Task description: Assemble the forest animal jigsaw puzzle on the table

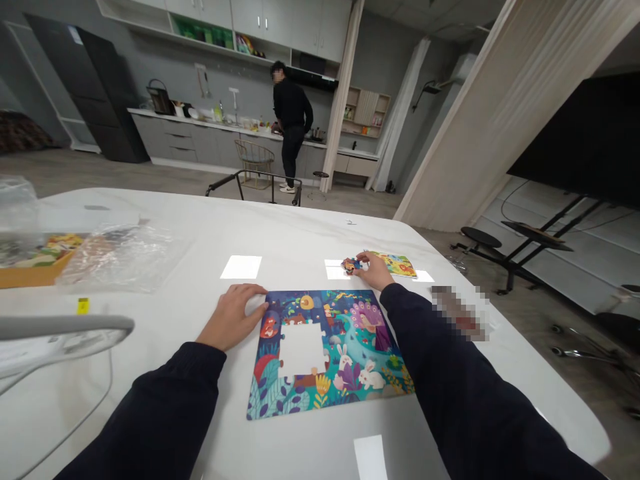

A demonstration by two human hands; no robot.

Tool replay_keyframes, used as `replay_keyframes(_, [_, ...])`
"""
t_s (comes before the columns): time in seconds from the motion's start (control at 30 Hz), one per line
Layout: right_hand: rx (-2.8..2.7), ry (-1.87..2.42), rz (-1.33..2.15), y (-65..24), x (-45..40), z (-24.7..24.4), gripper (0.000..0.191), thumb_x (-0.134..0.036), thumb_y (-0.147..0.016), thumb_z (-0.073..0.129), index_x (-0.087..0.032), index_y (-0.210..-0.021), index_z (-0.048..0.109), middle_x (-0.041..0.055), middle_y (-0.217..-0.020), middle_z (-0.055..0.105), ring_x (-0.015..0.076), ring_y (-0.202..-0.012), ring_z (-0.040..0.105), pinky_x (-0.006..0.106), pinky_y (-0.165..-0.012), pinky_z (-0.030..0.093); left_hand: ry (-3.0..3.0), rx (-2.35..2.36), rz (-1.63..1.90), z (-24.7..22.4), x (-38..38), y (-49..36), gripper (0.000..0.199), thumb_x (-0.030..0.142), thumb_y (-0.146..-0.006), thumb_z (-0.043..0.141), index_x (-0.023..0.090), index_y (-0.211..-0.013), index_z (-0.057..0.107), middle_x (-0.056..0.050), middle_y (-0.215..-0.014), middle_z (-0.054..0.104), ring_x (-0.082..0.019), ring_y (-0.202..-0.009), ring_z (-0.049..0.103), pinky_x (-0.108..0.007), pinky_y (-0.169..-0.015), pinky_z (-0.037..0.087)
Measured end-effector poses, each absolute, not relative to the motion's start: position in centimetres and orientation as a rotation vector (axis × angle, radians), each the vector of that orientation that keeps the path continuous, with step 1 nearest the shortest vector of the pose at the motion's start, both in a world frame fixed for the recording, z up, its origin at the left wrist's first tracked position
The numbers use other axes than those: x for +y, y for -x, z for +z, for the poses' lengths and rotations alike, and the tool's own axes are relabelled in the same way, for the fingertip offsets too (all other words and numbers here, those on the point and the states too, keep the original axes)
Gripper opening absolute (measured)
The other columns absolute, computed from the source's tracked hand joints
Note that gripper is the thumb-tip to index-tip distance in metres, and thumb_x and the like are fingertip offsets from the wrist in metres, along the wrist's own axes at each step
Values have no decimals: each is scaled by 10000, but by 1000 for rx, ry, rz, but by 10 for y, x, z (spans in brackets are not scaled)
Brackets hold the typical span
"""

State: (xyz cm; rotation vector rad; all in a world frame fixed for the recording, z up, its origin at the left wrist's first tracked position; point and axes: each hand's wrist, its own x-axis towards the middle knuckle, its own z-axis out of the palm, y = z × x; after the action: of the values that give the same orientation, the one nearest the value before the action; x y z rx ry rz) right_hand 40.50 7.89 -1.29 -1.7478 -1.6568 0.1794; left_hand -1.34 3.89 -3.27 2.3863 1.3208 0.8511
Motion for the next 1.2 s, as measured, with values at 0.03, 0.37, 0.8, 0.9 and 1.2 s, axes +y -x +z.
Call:
replay_keyframes(0.03, [-1651,1735,172,-402,75,-6,393,-167,-626,808,-210,-992,672,55,-993,743,266,-948,675,464,-913,522,-2382,1324,849,-32,38,13,282,436,-948,550,269,-1147,662,-50,-1239,687,-307,-1223,555,-498,-1037,432])
replay_keyframes(0.37, [-1983,1296,444,-266,-43,32,216,-281,-799,832,-262,-998,750,46,-1058,747,253,-1042,667,422,-942,513,-2365,1358,856,-27,34,9,247,384,-933,571,255,-1120,670,-55,-1208,694,-305,-1209,558,-499,-1029,433])
replay_keyframes(0.8, [-2057,1413,436,-283,-68,27,382,-155,-707,891,-281,-1024,719,40,-1057,735,283,-1045,644,460,-940,494,-2377,1352,839,-25,33,8,240,374,-939,575,257,-1125,672,-58,-1216,691,-307,-1196,558,-509,-1030,433])
replay_keyframes(0.9, [-2020,1417,493,-290,-72,17,382,-194,-685,913,-271,-1007,722,44,-1055,737,281,-1040,652,445,-929,503,-2394,1345,835,-25,33,9,240,372,-939,577,252,-1125,669,-52,-1217,691,-300,-1192,558,-500,-1043,428])
replay_keyframes(1.2, [-1835,1516,441,-305,-68,12,330,-220,-770,825,-280,-1081,732,48,-1121,745,280,-1054,657,447,-924,505,-2387,1350,831,-24,34,8,257,389,-924,572,254,-1118,674,-58,-1225,694,-310,-1189,563,-513,-1046,424])
